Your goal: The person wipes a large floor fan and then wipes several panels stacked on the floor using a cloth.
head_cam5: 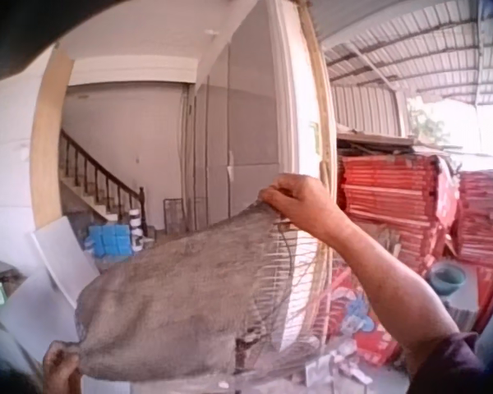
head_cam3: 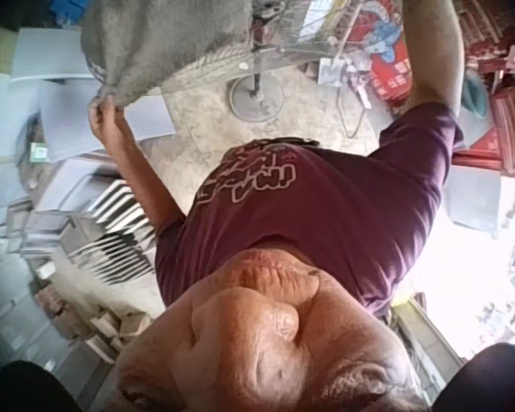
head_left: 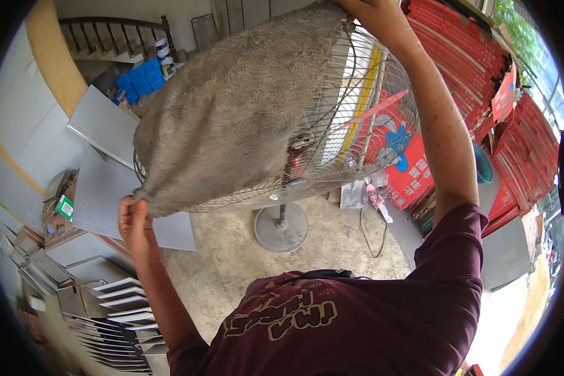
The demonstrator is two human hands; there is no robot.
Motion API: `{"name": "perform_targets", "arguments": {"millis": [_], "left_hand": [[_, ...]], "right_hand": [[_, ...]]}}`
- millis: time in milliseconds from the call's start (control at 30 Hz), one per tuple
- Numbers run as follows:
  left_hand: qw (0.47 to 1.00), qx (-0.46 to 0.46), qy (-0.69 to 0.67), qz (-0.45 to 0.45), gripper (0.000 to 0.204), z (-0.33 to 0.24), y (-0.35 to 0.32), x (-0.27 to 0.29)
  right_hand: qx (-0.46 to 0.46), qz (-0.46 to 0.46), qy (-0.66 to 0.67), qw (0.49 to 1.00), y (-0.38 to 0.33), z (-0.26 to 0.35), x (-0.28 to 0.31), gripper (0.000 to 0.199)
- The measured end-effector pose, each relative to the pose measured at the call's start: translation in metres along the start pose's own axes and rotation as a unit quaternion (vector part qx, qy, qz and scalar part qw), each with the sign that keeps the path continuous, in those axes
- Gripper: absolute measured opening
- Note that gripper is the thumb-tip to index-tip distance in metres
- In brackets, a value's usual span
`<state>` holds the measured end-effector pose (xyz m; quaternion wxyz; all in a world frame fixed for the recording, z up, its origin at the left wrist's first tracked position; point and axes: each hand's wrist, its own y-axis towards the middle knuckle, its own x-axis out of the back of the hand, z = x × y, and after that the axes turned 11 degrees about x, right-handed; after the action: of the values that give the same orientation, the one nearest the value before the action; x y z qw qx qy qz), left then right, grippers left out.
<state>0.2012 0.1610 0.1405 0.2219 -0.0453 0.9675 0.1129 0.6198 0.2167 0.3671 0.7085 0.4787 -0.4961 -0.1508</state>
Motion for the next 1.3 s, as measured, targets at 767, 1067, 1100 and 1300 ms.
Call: {"name": "perform_targets", "arguments": {"millis": [767, 1067, 1100, 1300], "left_hand": [[0.933, -0.218, 0.276, 0.073, 0.017, -0.084, 0.057, -0.169], [0.907, -0.241, 0.272, 0.214, 0.020, -0.080, 0.062, -0.257], [0.903, -0.242, 0.272, 0.227, 0.019, -0.078, 0.062, -0.267], [0.883, -0.253, 0.312, 0.243, 0.018, -0.075, 0.067, -0.293]], "right_hand": [[-0.189, -0.036, 0.017, 0.981, -0.110, -0.142, 0.065, 0.024], [-0.269, -0.054, -0.018, 0.961, -0.185, -0.194, 0.074, 0.026], [-0.281, -0.057, -0.026, 0.958, -0.196, -0.201, 0.074, 0.026], [-0.344, -0.010, -0.010, 0.939, -0.229, -0.207, 0.059, 0.025]]}}
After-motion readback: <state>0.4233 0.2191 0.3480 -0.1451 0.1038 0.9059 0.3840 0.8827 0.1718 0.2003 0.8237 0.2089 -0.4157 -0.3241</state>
